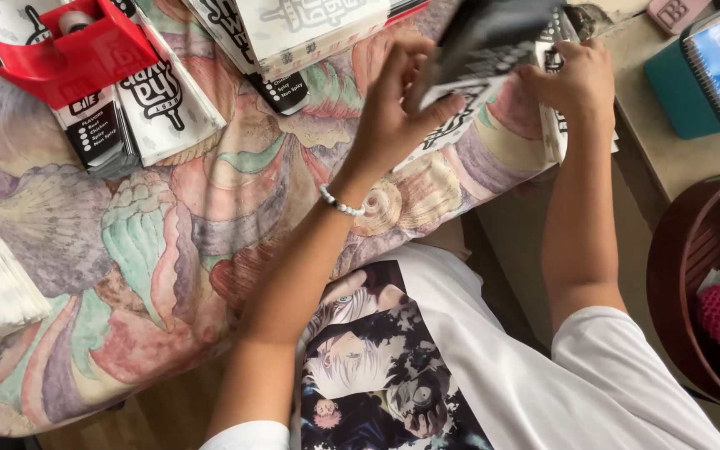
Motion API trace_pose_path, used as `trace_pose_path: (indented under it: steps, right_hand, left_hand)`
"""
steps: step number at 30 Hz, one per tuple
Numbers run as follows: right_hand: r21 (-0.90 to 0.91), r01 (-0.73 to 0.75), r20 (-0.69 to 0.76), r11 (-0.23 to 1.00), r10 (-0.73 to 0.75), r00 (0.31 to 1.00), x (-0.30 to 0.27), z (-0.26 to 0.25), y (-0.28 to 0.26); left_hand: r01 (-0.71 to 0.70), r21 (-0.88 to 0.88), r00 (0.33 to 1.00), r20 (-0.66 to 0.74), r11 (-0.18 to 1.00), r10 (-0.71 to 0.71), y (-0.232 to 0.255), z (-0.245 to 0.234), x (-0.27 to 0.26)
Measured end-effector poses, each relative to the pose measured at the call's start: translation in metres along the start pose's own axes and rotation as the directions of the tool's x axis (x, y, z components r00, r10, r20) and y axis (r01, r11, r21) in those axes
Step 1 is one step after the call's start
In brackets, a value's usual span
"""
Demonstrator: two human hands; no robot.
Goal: Folding and stacking printed label sheets for packaging
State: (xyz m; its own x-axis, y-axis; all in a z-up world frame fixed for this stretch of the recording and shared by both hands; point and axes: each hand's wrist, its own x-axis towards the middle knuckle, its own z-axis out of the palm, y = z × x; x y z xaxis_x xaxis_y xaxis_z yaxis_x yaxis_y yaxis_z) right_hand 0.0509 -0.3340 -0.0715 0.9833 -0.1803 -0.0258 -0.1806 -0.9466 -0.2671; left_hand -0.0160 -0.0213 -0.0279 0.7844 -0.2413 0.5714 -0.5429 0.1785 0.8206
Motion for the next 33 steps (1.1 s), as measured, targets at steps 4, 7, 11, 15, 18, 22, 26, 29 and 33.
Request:
trace_pose_path:
  steps: [4,7,11,15,18,22,26,29,33]
  right_hand:
    - [-0.022,0.213,-0.089,0.977,-0.214,0.973,0.017,0.008,0.026]
    - [0.114,-0.006,0.049,0.993,0.001,0.999,0.002,-0.017,0.0]
    - [0.124,-0.16,0.071,0.979,0.152,0.986,0.006,-0.016,-0.002]
    - [0.192,-0.194,0.079,0.962,0.182,0.98,0.018,-0.005,0.006]
    - [0.421,-0.071,0.003,0.904,0.077,0.997,0.016,0.007,0.005]
    - [0.484,0.433,-0.392,0.76,-0.254,0.884,-0.039,-0.033,-0.04]
    - [0.647,0.732,-0.684,0.214,-0.262,0.681,-0.05,-0.021,-0.028]
    - [0.723,0.69,-0.676,-0.034,-0.237,0.698,-0.062,-0.025,-0.072]
    - [0.833,0.527,-0.548,-0.17,-0.117,0.828,-0.069,0.027,-0.079]
  left_hand:
    - [-0.054,0.083,0.998,-0.031,0.995,0.057,-0.008,0.01,-0.007]
    - [-0.06,0.09,0.996,-0.06,0.994,0.065,-0.021,0.012,-0.01]
    - [0.063,-0.01,0.991,-0.114,0.998,-0.064,-0.033,0.014,-0.016]
    - [0.001,0.16,0.997,-0.081,0.987,0.013,-0.033,0.025,-0.016]
    - [-0.057,0.178,0.992,-0.104,0.982,0.076,-0.021,0.021,-0.015]
    - [-0.018,0.154,0.995,-0.093,0.988,0.033,-0.02,0.018,-0.017]
    - [-0.075,0.2,0.993,-0.072,0.977,0.091,-0.026,0.02,-0.02]
    - [-0.057,0.131,0.995,-0.069,0.99,0.067,-0.025,0.021,-0.021]
    - [-0.011,0.112,0.996,-0.085,0.994,0.021,-0.036,0.021,-0.03]
